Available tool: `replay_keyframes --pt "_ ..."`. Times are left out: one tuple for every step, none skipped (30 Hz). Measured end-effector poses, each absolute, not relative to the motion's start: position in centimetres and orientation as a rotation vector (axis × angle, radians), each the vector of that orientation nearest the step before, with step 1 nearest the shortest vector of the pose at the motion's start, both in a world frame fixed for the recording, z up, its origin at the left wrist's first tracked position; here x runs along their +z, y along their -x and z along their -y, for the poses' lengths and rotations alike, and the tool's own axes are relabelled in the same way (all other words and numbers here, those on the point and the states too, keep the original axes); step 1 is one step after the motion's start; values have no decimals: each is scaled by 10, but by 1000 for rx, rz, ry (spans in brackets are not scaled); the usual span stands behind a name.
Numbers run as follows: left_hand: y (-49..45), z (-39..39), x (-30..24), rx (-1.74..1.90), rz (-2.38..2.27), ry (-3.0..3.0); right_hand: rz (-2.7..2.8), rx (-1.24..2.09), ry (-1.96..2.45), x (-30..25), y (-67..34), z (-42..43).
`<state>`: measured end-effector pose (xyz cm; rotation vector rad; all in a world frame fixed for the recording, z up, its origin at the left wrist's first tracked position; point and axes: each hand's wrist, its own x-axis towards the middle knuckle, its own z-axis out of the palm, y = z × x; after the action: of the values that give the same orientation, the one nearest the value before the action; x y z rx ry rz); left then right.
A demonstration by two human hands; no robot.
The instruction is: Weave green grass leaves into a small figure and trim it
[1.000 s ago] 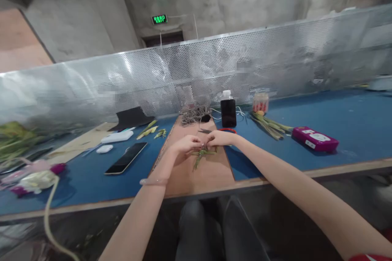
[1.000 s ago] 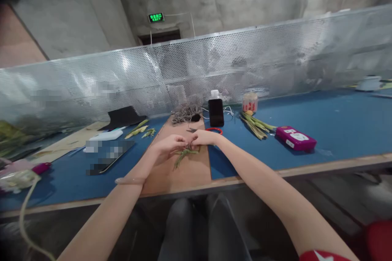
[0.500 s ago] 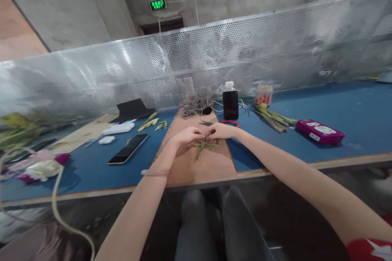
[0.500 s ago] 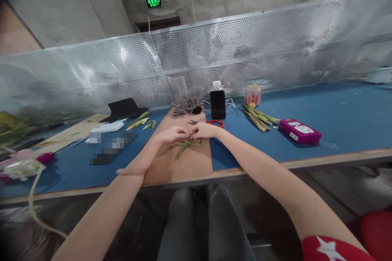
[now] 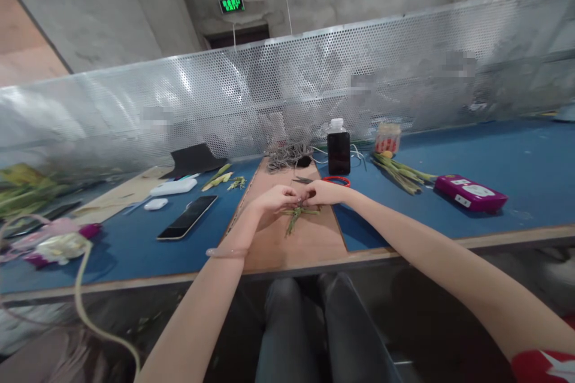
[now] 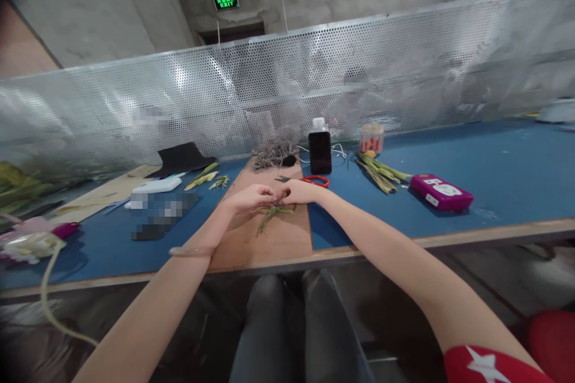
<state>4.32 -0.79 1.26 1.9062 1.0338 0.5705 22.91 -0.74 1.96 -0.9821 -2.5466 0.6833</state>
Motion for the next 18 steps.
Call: replay_keyframes --pt "-43 9 13 573 -1036 -1900 2550 664 989 19 -228 8" --pt "-44 9 13 574 -1038 -1899 2550 648 994 19 -228 8" --pt "-44 9 14 571 -1036 -1901 2552 636 991 19 -227 8" --pt "-44 9 13 568 -1034 -1905 2556 628 982 19 -227 8" --pt "-43 9 13 563 -1032 -1910 2561 623 970 19 -227 8" --pt "-43 8 12 556 -1032 -1914 2568 622 960 19 -227 7" --pt "-43 7 12 551 -1035 -1918 2574 621 954 18 -227 6" --pt "-43 6 11 546 -1039 -1924 2577 623 954 18 -228 6" --pt "-43 6 11 543 -1045 -1930 2577 627 962 17 -228 5" --pt "-43 5 11 540 -1052 -1935 2576 634 970 17 -228 4" --pt "-43 5 11 536 -1056 -1936 2576 641 975 16 -228 3" --pt "-43 5 11 533 -1059 -1929 2573 645 980 16 -229 3" --pt "-43 6 11 532 -1059 -1914 2570 646 985 16 -229 3" --pt "-44 6 12 534 -1056 -1896 2568 648 988 16 -229 3" --pt "-44 7 12 539 -1054 -1881 2566 649 989 16 -228 3" --pt "-45 8 13 544 -1052 -1871 2560 648 991 17 -228 4" --pt "-45 8 13 551 -1052 -1868 2554 649 995 17 -228 4" --pt "-45 8 13 556 -1053 -1870 2550 652 998 17 -228 4"
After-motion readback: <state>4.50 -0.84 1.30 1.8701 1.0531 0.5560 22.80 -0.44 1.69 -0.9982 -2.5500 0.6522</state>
